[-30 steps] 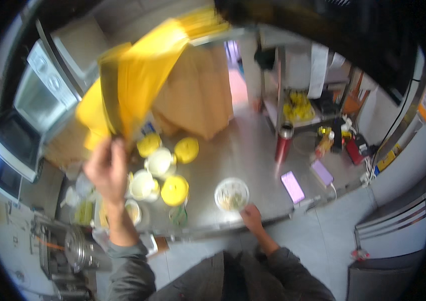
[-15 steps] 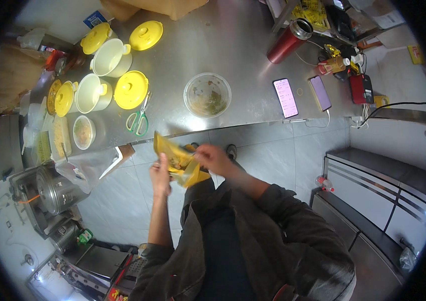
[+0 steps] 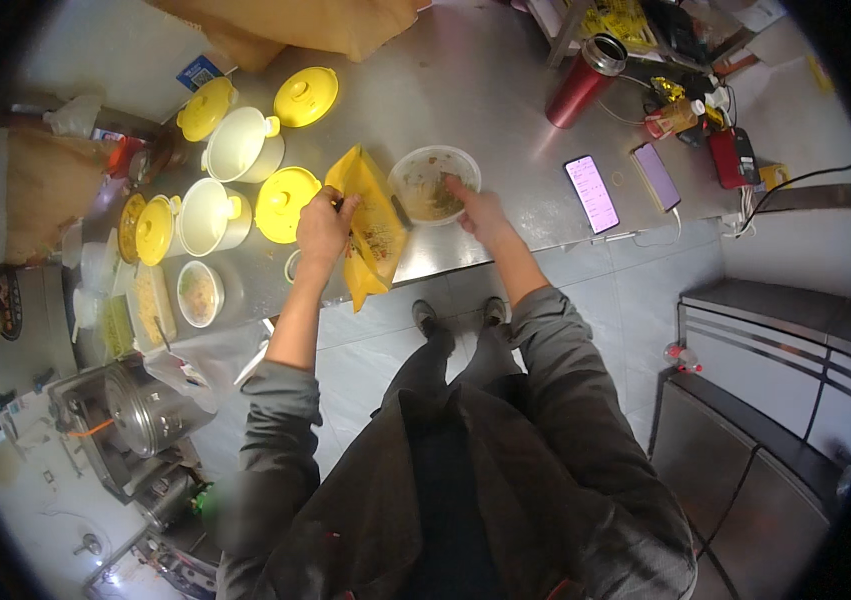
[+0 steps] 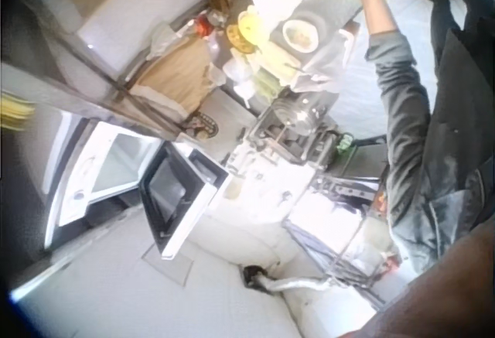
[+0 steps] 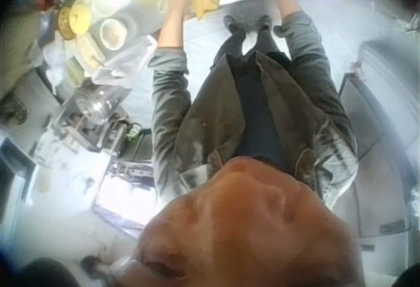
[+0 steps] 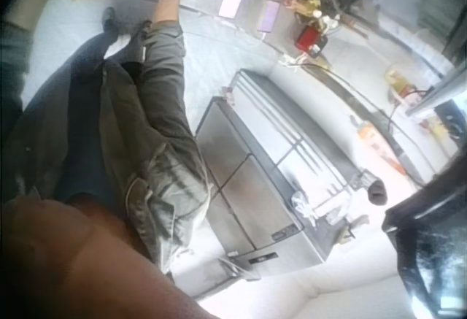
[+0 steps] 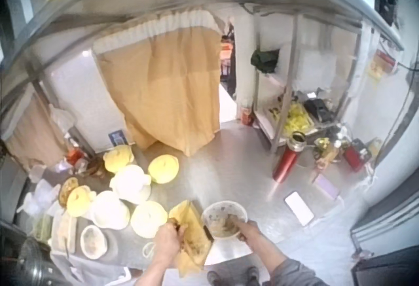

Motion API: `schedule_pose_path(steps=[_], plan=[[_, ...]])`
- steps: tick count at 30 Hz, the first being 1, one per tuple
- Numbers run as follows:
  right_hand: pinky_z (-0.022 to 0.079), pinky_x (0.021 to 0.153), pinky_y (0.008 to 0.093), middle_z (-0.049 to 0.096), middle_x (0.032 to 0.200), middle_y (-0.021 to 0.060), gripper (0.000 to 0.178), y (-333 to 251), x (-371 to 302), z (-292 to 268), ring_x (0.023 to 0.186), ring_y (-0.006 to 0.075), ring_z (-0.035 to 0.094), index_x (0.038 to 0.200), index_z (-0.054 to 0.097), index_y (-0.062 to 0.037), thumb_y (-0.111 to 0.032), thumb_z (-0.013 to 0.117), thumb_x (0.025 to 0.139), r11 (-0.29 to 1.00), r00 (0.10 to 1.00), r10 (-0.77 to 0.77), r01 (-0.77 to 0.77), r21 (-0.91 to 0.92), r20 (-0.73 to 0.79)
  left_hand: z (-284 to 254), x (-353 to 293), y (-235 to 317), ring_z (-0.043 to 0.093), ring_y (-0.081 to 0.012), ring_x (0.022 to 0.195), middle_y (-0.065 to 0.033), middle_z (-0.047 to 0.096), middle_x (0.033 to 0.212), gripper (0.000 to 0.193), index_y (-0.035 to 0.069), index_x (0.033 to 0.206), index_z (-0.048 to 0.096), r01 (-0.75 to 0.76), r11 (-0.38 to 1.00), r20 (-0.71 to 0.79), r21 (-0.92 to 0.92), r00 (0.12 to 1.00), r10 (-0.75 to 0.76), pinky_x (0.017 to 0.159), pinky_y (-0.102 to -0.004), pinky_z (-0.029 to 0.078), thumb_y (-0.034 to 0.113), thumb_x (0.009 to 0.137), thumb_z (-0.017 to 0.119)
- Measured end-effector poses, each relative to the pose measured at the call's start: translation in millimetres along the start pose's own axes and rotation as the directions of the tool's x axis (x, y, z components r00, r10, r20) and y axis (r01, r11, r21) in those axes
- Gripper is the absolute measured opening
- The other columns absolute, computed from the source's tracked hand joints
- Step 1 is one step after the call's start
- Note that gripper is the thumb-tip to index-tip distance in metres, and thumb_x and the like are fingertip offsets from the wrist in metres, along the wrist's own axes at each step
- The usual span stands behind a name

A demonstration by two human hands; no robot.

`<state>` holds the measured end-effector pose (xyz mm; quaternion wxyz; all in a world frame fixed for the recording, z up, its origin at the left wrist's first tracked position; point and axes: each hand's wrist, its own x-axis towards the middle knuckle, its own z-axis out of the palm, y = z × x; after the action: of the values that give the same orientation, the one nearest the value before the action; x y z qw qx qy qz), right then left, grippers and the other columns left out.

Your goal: The person assembles rice bowls by scooping rice into containers, adding a meat sauce, noodles, and chopped green vegetables using a ladle and chopsticks. They then place lids on the bowls, pack one into a yellow paper bag, and retrieve another bowl from a refrigerator to repeat the assembly process.

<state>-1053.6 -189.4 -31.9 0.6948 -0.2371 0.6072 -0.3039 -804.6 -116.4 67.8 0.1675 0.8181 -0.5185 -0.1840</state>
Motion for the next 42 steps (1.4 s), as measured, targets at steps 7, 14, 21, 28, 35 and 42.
schedule_pose_path(steps=[7,14,21,28,35,42], plan=[[0.034,0.041,0.0271,0.063,0.073,0.0038,0.040,6,-93,-9,0.049,0.0088,0.048,0.101,0.069,0.0027,-0.034,0.077,0.088,0.949,0.940,-0.316,0.316,-0.022,-0.127,17,8,-14,0.069,-0.0387,0.081,-0.0202,0.071,0.084,0.036,0.002,0.094,0.068,-0.039,0.991,0.029,-0.130,0.999,0.043,0.070,-0.0461,0.053,0.038,0.093,0.066],[0.035,0.042,0.0255,0.066,0.075,0.0025,0.037,63,-86,34,0.053,0.0056,0.051,0.103,0.068,-0.0003,-0.034,0.074,0.090,0.929,0.924,-0.367,0.358,-0.095,-0.105,59,-20,71,0.067,-0.0284,0.072,-0.0151,0.068,0.079,0.026,0.001,0.093,0.065,-0.296,0.746,-0.052,-0.596,0.942,0.332,0.066,-0.0354,0.052,0.026,0.093,0.067],[0.031,0.040,0.0208,0.064,0.073,-0.0012,0.042,50,-113,11,0.050,0.0048,0.050,0.099,0.062,-0.0070,-0.047,0.073,0.090,0.944,0.999,0.039,-0.033,0.329,-0.011,-1,-58,18,0.063,-0.0356,0.099,-0.0193,0.063,0.102,0.038,0.002,0.120,0.060,-0.406,0.785,0.013,-0.467,0.885,0.465,0.090,-0.0404,0.050,0.012,0.086,0.072],[0.039,0.044,0.0215,0.065,0.078,0.0010,0.046,55,-107,58,0.053,0.0071,0.053,0.105,0.061,-0.0042,-0.047,0.070,0.092,0.922,0.983,-0.167,0.181,0.343,-0.072,32,-60,-2,0.048,-0.0409,0.127,-0.0229,0.045,0.148,0.046,0.004,0.129,0.061,-0.410,0.852,-0.173,-0.326,0.912,0.373,0.102,-0.0441,0.043,0.008,0.084,0.067],[0.042,0.041,0.0255,0.064,0.072,0.0037,0.021,71,-88,75,0.044,0.0107,0.050,0.105,0.062,-0.0056,-0.025,0.063,0.098,0.855,0.948,-0.283,0.317,0.411,-0.143,33,-65,22,0.038,-0.0446,0.137,-0.0183,0.040,0.153,0.041,0.004,0.120,0.065,-0.616,0.712,-0.135,-0.338,0.780,0.611,0.106,-0.0577,0.035,0.007,0.079,0.065],[0.041,0.040,0.0253,0.063,0.073,0.0056,0.019,46,-129,75,0.047,0.0117,0.053,0.097,0.061,-0.0020,-0.020,0.055,0.098,0.882,0.974,-0.156,0.213,0.420,-0.166,56,-28,-44,0.042,-0.0462,0.132,-0.0300,0.042,0.147,0.074,0.003,0.146,0.044,-0.492,0.808,-0.336,-0.325,0.859,0.387,0.107,-0.0480,0.038,0.006,0.075,0.067]])
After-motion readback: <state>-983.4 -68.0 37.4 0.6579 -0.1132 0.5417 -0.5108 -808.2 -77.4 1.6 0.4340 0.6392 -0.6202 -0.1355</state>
